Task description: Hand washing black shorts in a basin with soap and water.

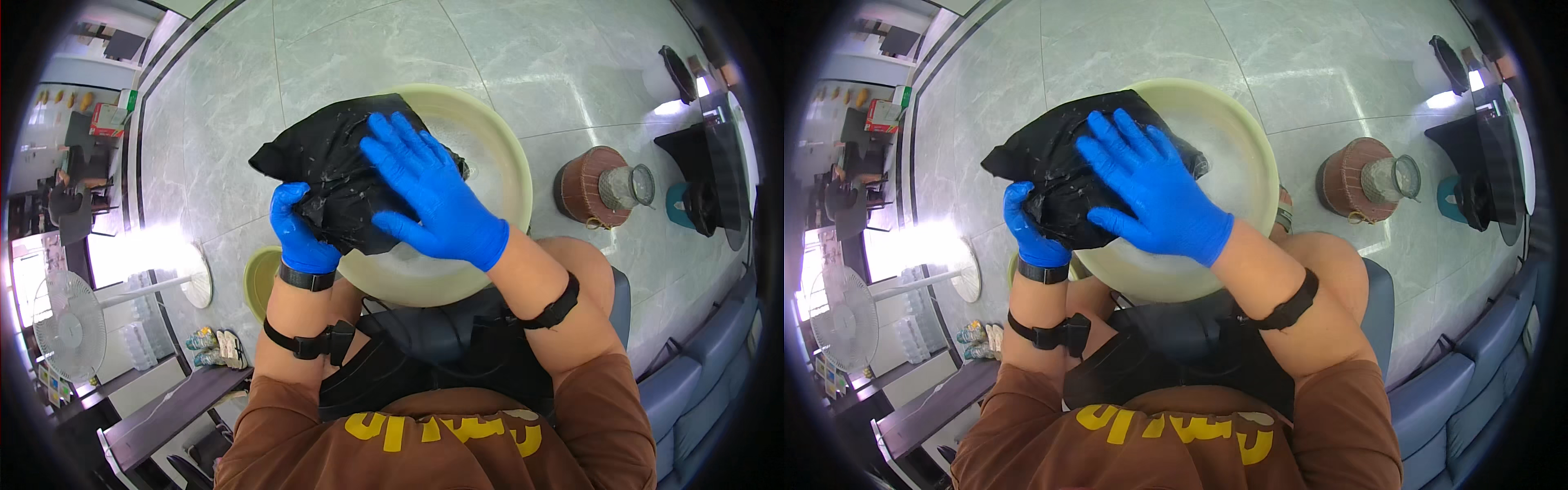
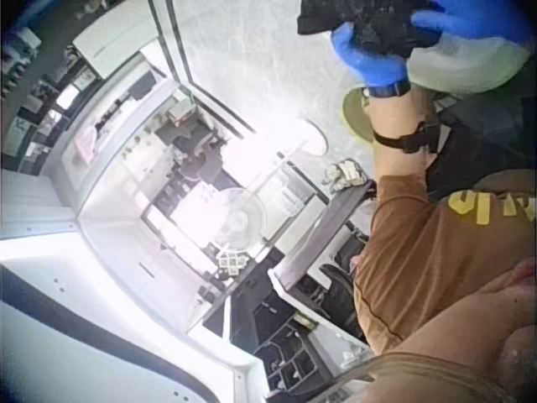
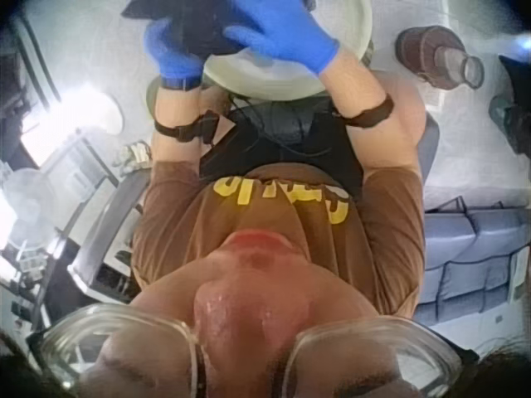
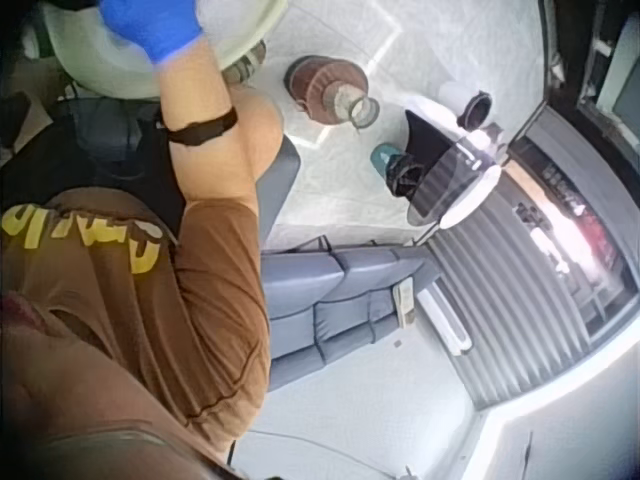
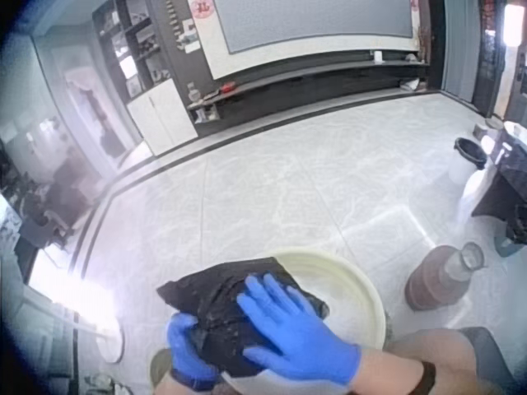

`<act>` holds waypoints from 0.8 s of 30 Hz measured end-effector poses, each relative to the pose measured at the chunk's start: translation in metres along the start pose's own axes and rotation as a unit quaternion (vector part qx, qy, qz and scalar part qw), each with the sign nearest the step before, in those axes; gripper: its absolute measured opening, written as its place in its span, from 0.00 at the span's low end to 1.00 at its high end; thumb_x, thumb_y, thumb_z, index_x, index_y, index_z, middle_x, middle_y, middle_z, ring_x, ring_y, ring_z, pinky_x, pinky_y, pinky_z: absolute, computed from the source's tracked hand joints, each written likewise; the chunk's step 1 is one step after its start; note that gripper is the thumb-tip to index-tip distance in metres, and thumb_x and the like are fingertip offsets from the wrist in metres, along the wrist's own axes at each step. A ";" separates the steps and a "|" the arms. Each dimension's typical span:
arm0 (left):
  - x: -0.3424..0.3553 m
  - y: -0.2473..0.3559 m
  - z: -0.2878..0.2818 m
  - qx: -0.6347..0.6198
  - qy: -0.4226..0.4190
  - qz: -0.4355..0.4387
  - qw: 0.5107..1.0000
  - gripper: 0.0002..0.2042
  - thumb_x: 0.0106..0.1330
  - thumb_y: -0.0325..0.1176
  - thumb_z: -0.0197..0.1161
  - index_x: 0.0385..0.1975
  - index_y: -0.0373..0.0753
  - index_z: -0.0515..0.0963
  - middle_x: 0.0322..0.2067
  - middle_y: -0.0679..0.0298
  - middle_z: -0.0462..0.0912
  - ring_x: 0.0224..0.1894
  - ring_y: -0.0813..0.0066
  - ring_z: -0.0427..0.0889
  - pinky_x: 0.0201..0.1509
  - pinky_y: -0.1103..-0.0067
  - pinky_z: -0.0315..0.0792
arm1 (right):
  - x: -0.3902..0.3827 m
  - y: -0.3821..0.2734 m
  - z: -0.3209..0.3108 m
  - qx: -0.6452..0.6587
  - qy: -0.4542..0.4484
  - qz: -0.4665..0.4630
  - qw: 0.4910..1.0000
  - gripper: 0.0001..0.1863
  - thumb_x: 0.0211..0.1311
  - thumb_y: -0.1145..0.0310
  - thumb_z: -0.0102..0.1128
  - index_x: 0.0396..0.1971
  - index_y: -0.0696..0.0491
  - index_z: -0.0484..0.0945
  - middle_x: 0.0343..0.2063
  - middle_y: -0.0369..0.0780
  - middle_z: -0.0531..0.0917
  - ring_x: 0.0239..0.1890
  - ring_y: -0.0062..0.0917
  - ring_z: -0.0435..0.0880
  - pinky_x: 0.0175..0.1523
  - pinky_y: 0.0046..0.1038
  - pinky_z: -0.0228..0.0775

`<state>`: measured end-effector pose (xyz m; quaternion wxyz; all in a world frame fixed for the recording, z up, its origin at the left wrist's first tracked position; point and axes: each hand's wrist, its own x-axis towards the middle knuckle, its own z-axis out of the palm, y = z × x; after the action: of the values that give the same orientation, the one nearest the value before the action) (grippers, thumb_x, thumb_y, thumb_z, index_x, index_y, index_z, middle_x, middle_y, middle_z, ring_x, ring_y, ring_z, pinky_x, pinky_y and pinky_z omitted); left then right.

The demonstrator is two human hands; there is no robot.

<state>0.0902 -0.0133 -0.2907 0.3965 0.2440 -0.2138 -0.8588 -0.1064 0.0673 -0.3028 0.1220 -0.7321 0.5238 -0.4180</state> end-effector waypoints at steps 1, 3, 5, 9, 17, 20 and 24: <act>0.000 -0.002 -0.002 0.007 0.034 0.004 0.999 0.34 0.58 0.42 0.52 0.67 0.33 0.68 0.64 0.47 0.73 0.64 0.49 0.74 0.71 0.59 0.66 | -0.003 -0.009 0.007 -0.037 -0.019 -0.014 0.999 0.41 0.64 0.45 0.58 0.71 0.54 0.63 0.74 0.53 0.56 0.75 0.56 0.54 0.73 0.58 0.46; 0.000 -0.001 -0.005 -0.015 0.000 -0.015 1.000 0.33 0.60 0.42 0.53 0.66 0.32 0.68 0.64 0.47 0.73 0.64 0.52 0.75 0.71 0.61 0.67 | -0.005 -0.020 0.015 -0.070 -0.038 -0.021 0.997 0.43 0.62 0.44 0.59 0.70 0.56 0.63 0.74 0.53 0.57 0.75 0.55 0.54 0.73 0.59 0.46; 0.002 -0.003 -0.007 -0.017 0.011 -0.015 1.000 0.32 0.63 0.43 0.53 0.66 0.33 0.69 0.64 0.48 0.74 0.64 0.53 0.74 0.71 0.62 0.66 | -0.007 -0.015 0.025 -0.041 -0.042 -0.024 0.998 0.42 0.62 0.45 0.60 0.70 0.57 0.63 0.73 0.53 0.57 0.74 0.55 0.55 0.74 0.58 0.48; -0.001 -0.001 0.001 -0.008 0.047 -0.042 0.998 0.28 0.69 0.46 0.52 0.65 0.34 0.70 0.60 0.48 0.77 0.60 0.53 0.78 0.69 0.62 0.70 | -0.011 -0.010 0.025 0.060 -0.013 -0.027 0.998 0.41 0.56 0.55 0.70 0.66 0.62 0.67 0.68 0.53 0.67 0.71 0.52 0.63 0.71 0.49 0.59; -0.008 -0.004 0.002 0.019 -0.032 -0.072 0.997 0.31 0.61 0.36 0.57 0.65 0.31 0.68 0.59 0.48 0.77 0.60 0.54 0.78 0.67 0.64 0.71 | 0.003 -0.007 0.007 0.292 0.060 0.113 0.948 0.26 0.56 0.74 0.70 0.57 0.57 0.77 0.47 0.47 0.82 0.46 0.34 0.85 0.50 0.29 0.79; -0.009 -0.010 0.000 0.004 -0.045 -0.099 0.994 0.32 0.61 0.39 0.57 0.66 0.32 0.67 0.60 0.48 0.77 0.60 0.54 0.78 0.68 0.63 0.71 | 0.008 -0.008 0.012 0.164 0.100 0.050 0.980 0.25 0.55 0.73 0.72 0.54 0.58 0.78 0.43 0.46 0.82 0.41 0.35 0.85 0.47 0.30 0.80; -0.014 -0.022 -0.007 0.059 -0.070 -0.093 0.991 0.35 0.58 0.34 0.65 0.67 0.36 0.65 0.59 0.53 0.77 0.59 0.58 0.79 0.65 0.65 0.74 | 0.006 -0.002 0.010 0.180 0.110 0.107 0.972 0.22 0.52 0.72 0.74 0.49 0.58 0.81 0.40 0.45 0.82 0.38 0.36 0.84 0.44 0.32 0.79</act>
<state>0.0896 0.0093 -0.3049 0.2836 0.2253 -0.2672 -0.8930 -0.0969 0.0603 -0.3049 0.2373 -0.5872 0.5258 -0.5678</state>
